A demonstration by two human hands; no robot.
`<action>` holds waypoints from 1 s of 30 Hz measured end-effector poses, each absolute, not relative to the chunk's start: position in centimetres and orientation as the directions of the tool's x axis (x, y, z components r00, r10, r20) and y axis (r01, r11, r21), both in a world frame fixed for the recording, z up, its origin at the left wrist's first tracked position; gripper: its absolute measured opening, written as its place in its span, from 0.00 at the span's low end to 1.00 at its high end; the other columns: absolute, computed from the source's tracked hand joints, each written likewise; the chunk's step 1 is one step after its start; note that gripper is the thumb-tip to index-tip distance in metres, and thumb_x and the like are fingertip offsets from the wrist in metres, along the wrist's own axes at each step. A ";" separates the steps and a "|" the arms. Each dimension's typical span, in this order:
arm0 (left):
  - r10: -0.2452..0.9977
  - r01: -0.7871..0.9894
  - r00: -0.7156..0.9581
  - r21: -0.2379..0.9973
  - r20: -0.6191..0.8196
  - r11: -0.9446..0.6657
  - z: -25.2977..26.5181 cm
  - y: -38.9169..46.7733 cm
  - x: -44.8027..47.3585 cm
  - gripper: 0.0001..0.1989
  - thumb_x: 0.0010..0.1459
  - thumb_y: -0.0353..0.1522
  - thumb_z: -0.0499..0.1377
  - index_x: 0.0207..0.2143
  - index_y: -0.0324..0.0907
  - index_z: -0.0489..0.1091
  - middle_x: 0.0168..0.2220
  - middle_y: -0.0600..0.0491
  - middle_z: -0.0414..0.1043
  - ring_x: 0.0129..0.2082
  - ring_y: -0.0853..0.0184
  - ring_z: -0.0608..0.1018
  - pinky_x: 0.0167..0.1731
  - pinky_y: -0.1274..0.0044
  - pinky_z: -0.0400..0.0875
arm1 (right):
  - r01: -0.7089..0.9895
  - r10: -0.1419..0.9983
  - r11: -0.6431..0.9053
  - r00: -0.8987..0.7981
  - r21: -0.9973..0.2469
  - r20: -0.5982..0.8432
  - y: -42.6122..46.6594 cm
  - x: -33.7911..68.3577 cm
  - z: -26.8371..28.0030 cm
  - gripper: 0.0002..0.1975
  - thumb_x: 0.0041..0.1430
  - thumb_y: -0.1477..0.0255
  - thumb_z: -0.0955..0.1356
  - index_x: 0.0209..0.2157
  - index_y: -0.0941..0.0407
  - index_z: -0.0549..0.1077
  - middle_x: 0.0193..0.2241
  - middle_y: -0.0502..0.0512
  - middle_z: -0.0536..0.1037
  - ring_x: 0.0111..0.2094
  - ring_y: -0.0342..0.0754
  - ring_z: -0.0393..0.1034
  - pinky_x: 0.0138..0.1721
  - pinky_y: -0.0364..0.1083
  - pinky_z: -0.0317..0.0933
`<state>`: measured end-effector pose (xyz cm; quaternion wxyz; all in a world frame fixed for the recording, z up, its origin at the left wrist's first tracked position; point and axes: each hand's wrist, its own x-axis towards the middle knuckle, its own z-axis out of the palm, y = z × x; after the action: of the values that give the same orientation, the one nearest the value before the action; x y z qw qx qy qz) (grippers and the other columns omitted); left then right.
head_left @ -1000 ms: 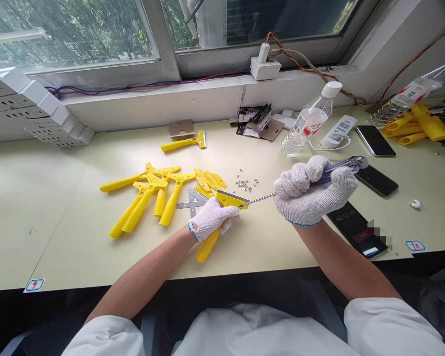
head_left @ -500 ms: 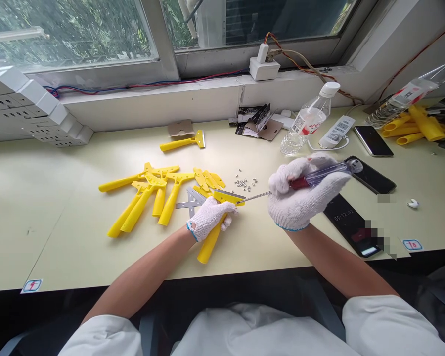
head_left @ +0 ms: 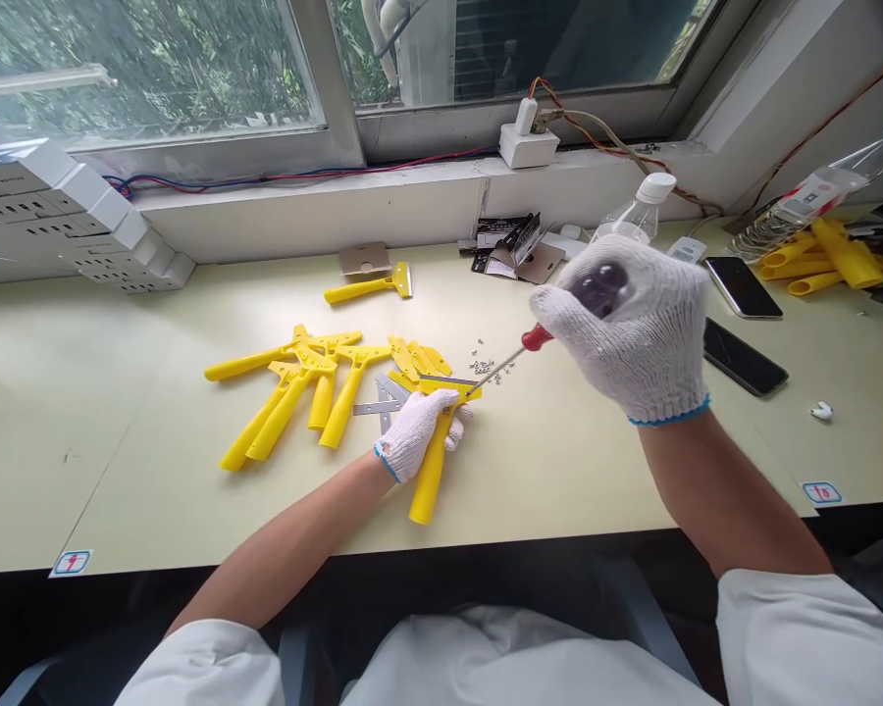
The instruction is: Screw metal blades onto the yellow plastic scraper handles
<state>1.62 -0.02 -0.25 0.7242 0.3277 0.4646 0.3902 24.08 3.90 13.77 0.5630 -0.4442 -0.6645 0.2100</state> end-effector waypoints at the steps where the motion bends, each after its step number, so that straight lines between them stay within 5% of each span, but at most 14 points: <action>1: 0.867 -0.262 0.258 0.833 -0.426 0.487 -0.3 0.0 1.6 0.13 0.65 0.40 0.65 0.42 0.40 0.71 0.35 0.49 0.78 0.18 0.74 0.70 0.18 0.79 0.65 | 0.420 0.820 0.522 -0.005 -0.743 0.573 4.0 23.9 14.5 0.15 0.59 0.66 0.78 0.26 0.54 0.72 0.24 0.51 0.66 0.31 0.45 0.60 0.33 0.46 0.60; 6: 0.859 -0.293 0.209 0.808 -0.468 0.511 -0.6 0.1 1.6 0.13 0.64 0.41 0.66 0.41 0.44 0.67 0.31 0.54 0.74 0.16 0.75 0.64 0.15 0.80 0.58 | 0.500 0.794 0.543 -0.041 -0.675 0.607 5.8 21.5 15.7 0.22 0.63 0.65 0.75 0.22 0.55 0.64 0.18 0.50 0.52 0.30 0.46 0.60 0.32 0.46 0.53; 13: 0.861 -0.338 0.190 0.792 -0.472 0.509 -0.8 0.1 1.3 0.10 0.64 0.38 0.63 0.38 0.43 0.66 0.30 0.55 0.69 0.16 0.77 0.60 0.14 0.81 0.55 | 0.458 0.749 0.652 -0.265 -0.604 0.607 8.5 20.3 15.1 0.18 0.61 0.71 0.69 0.20 0.55 0.61 0.17 0.49 0.60 0.24 0.41 0.51 0.29 0.49 0.44; 16: 0.862 -0.344 0.195 0.791 -0.467 0.506 -0.8 0.2 1.3 0.10 0.64 0.38 0.63 0.37 0.43 0.66 0.30 0.55 0.69 0.16 0.78 0.60 0.14 0.81 0.56 | 0.334 0.719 0.682 -0.469 -0.651 0.513 8.3 22.5 16.1 0.13 0.59 0.70 0.71 0.23 0.55 0.69 0.22 0.48 0.69 0.25 0.41 0.59 0.28 0.48 0.48; 20: 0.879 -0.311 0.183 0.822 -0.440 0.477 -0.8 0.2 1.5 0.11 0.64 0.39 0.63 0.37 0.43 0.66 0.29 0.55 0.70 0.16 0.77 0.62 0.14 0.81 0.58 | 0.394 0.708 0.654 -0.620 -0.646 0.338 6.7 24.9 18.3 0.15 0.65 0.59 0.74 0.30 0.54 0.76 0.28 0.51 0.77 0.29 0.43 0.65 0.31 0.48 0.55; 23: 0.872 -0.286 0.164 0.823 -0.462 0.490 -0.7 0.1 1.7 0.11 0.63 0.40 0.64 0.37 0.44 0.66 0.29 0.56 0.71 0.16 0.76 0.63 0.14 0.80 0.59 | 0.583 0.797 0.598 -0.502 -0.550 0.336 6.0 25.0 19.0 0.20 0.71 0.56 0.71 0.29 0.55 0.75 0.26 0.53 0.74 0.27 0.44 0.61 0.33 0.50 0.53; 27: 0.859 -0.268 0.128 0.817 -0.495 0.510 -0.5 0.1 1.9 0.12 0.61 0.39 0.65 0.40 0.44 0.67 0.29 0.56 0.71 0.16 0.75 0.64 0.13 0.81 0.59 | 0.944 0.867 0.259 -0.135 -0.203 0.480 6.0 23.8 17.8 0.22 0.75 0.58 0.66 0.28 0.57 0.74 0.24 0.57 0.69 0.30 0.47 0.60 0.39 0.52 0.51; 30: 0.842 -0.270 0.102 0.800 -0.530 0.536 -0.5 0.1 2.0 0.12 0.60 0.37 0.66 0.39 0.44 0.67 0.29 0.56 0.70 0.16 0.76 0.63 0.13 0.82 0.58 | 0.980 0.880 0.187 -0.138 -0.064 0.455 5.8 22.9 17.2 0.21 0.77 0.59 0.63 0.33 0.57 0.76 0.25 0.58 0.70 0.32 0.50 0.63 0.41 0.52 0.49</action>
<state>2.00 0.14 -0.55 0.6930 0.2663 0.5365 0.4012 22.92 5.83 17.23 0.2007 -0.6253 -0.7436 -0.1256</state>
